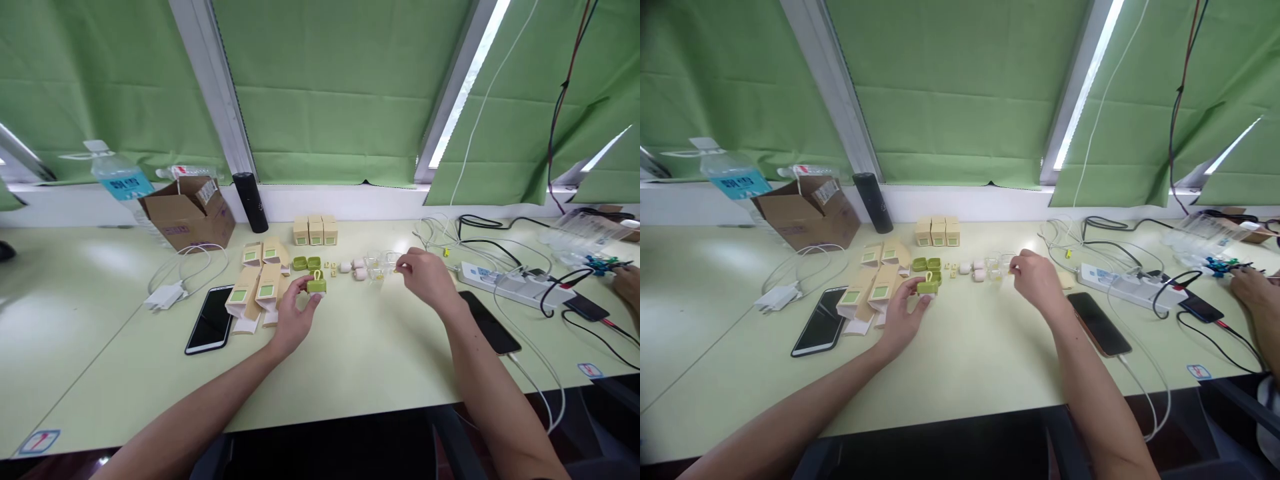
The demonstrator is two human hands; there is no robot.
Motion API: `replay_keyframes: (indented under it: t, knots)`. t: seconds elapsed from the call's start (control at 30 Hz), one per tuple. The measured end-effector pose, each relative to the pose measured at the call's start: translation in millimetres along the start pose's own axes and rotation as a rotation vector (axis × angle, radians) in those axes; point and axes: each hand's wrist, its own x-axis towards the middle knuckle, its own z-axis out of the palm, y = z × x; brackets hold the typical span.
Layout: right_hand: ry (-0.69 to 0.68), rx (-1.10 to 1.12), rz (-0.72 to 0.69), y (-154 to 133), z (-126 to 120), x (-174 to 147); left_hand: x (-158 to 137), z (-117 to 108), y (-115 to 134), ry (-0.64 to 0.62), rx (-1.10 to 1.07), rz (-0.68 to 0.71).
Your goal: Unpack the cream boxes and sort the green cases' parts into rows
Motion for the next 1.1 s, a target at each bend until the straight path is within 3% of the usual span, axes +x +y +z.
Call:
replay_keyframes:
  t: [0.1, 0.27, 0.43, 0.6, 0.7, 0.77, 0.87, 0.97, 1.1]
  knots:
    - [-0.116, -0.125, 0.178, 21, 3, 8, 0, 0, -1, -0.004, 0.016, -0.003]
    - [-0.22, -0.078, 0.223, 32, 30, 12, 0, -1, -2, -0.024, 0.054, -0.006]
    - [-0.188, -0.042, 0.2, 37, 43, 13, -1, -2, -2, -0.043, 0.071, -0.012]
    - [-0.063, -0.023, 0.166, 40, 36, 13, -1, -2, -1, -0.055, 0.071, -0.029]
    - [0.231, 0.032, 0.056, 25, 35, 9, -1, -1, -1, -0.068, 0.039, -0.031]
    - [0.404, 0.113, -0.096, 4, 40, 1, 0, 0, 0, -0.067, 0.023, -0.049]
    - [0.482, 0.221, -0.414, -38, 56, -14, 0, 2, 2, -0.075, -0.008, -0.104]
    - [0.453, 0.217, -0.665, -75, 73, -29, -1, 4, 5, -0.099, -0.058, -0.153]
    - [0.384, 0.181, -0.739, -94, 84, -37, -3, 5, 6, -0.175, -0.083, -0.196]
